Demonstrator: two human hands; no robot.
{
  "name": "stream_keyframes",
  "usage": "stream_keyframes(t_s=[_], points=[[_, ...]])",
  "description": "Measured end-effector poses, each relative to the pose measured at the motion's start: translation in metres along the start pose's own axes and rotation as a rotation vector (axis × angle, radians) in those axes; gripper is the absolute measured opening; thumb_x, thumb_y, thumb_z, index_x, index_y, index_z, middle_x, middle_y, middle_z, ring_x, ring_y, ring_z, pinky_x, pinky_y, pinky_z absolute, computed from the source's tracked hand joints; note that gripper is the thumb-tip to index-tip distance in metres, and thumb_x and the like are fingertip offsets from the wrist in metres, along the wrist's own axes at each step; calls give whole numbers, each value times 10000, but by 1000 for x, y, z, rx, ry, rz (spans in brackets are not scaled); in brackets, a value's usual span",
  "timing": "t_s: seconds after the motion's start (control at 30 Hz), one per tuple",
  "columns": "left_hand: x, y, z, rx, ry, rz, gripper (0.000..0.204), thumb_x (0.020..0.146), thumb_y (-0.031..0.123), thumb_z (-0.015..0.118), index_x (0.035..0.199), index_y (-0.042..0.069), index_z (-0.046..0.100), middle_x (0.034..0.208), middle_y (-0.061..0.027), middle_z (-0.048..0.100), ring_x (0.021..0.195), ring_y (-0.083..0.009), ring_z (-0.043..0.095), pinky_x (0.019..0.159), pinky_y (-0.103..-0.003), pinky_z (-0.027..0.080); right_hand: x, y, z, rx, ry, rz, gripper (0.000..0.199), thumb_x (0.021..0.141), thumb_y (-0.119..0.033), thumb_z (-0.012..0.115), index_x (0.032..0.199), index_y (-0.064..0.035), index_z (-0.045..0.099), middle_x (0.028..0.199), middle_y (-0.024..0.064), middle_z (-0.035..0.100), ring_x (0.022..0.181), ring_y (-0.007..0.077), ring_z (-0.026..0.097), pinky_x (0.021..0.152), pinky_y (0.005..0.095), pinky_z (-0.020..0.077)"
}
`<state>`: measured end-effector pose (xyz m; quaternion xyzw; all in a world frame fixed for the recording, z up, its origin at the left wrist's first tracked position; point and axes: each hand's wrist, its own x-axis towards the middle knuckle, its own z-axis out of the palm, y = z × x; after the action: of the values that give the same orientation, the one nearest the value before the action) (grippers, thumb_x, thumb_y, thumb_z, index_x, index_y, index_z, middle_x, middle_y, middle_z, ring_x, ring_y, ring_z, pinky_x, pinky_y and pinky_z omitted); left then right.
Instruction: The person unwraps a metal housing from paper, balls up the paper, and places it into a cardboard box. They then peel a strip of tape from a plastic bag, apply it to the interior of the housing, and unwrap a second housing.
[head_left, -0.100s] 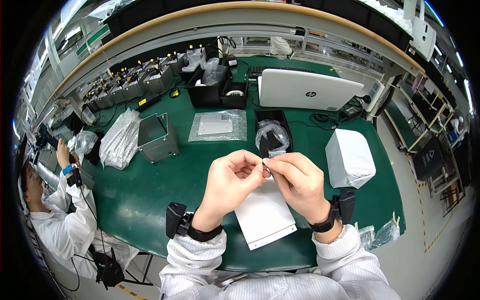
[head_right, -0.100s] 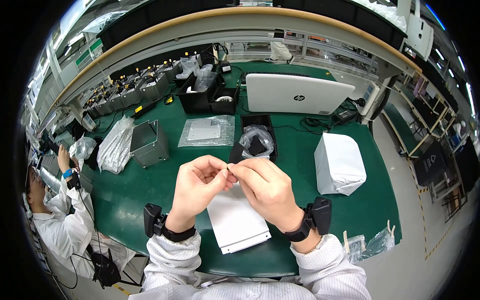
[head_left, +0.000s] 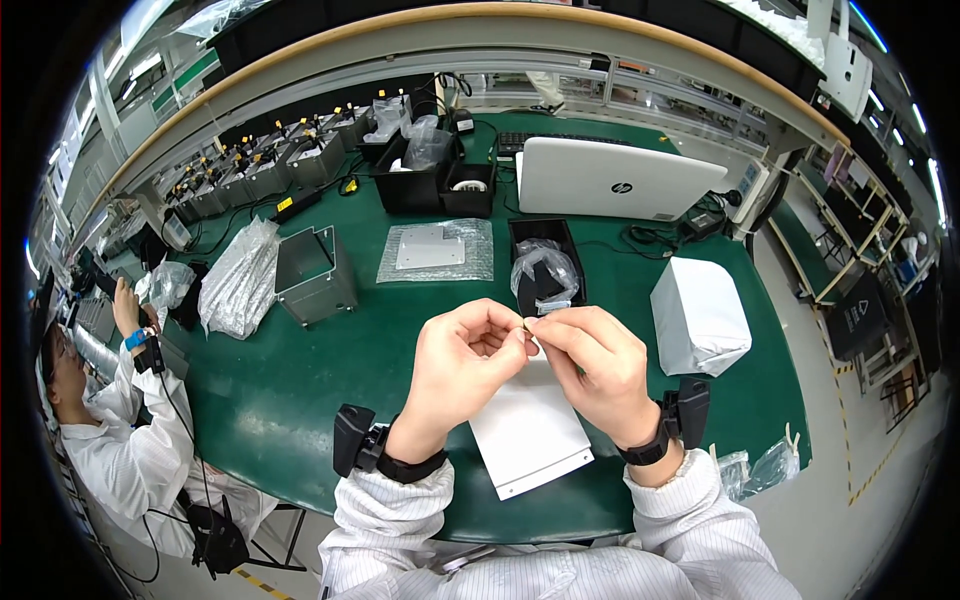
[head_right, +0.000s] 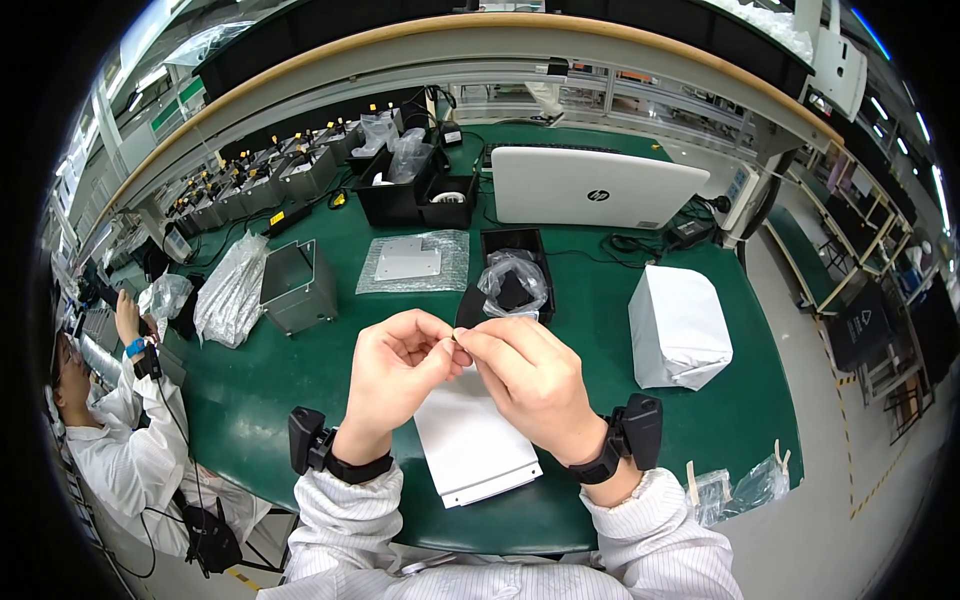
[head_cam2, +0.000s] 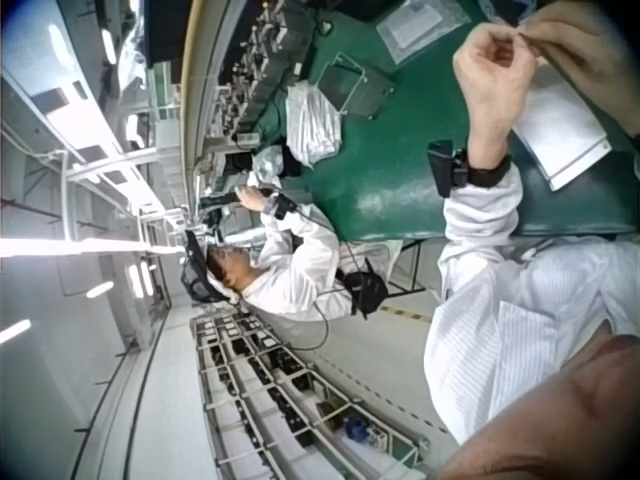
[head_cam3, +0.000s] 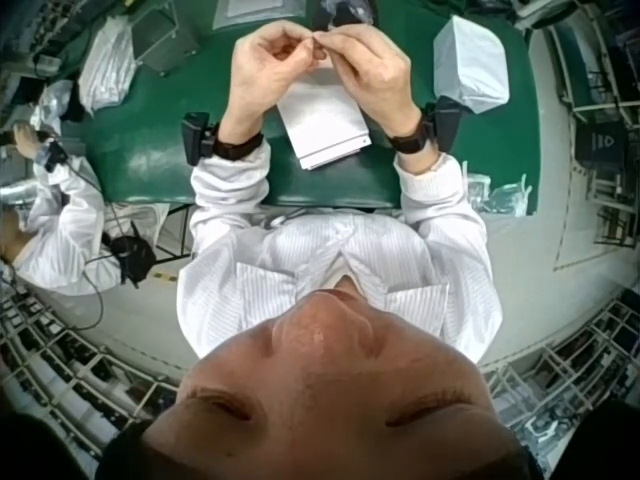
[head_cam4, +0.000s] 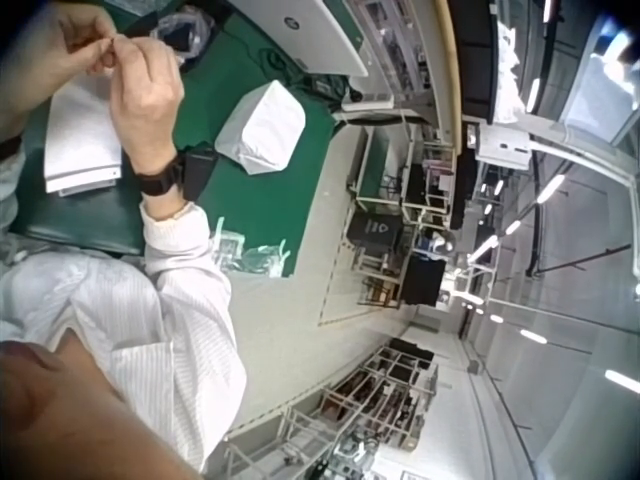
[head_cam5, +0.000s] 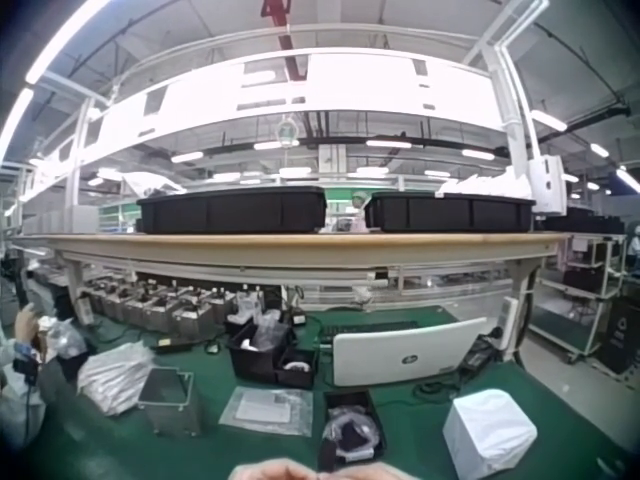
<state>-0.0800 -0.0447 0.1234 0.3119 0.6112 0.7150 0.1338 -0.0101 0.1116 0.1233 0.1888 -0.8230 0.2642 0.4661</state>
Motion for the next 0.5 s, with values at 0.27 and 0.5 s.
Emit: stream_keyframes(t_s=[0.27,0.5], points=[[0,6,0,-99,-37,-44,104,893,32,608,964,-43,621,874,-95,695,780,-99,656,714,-231,542,1,1,-2,-14,35,-9,276,705,66,719,960,-33,680,883,67,662,766,227,651,653,308,544],[1,7,-2,-158,-75,-63,99,916,37,601,982,-37,607,894,-108,691,806,-131,674,724,-248,553,1,1,-2,-34,44,-36,301,691,73,719,970,-34,683,890,66,661,759,227,647,642,305,543]])
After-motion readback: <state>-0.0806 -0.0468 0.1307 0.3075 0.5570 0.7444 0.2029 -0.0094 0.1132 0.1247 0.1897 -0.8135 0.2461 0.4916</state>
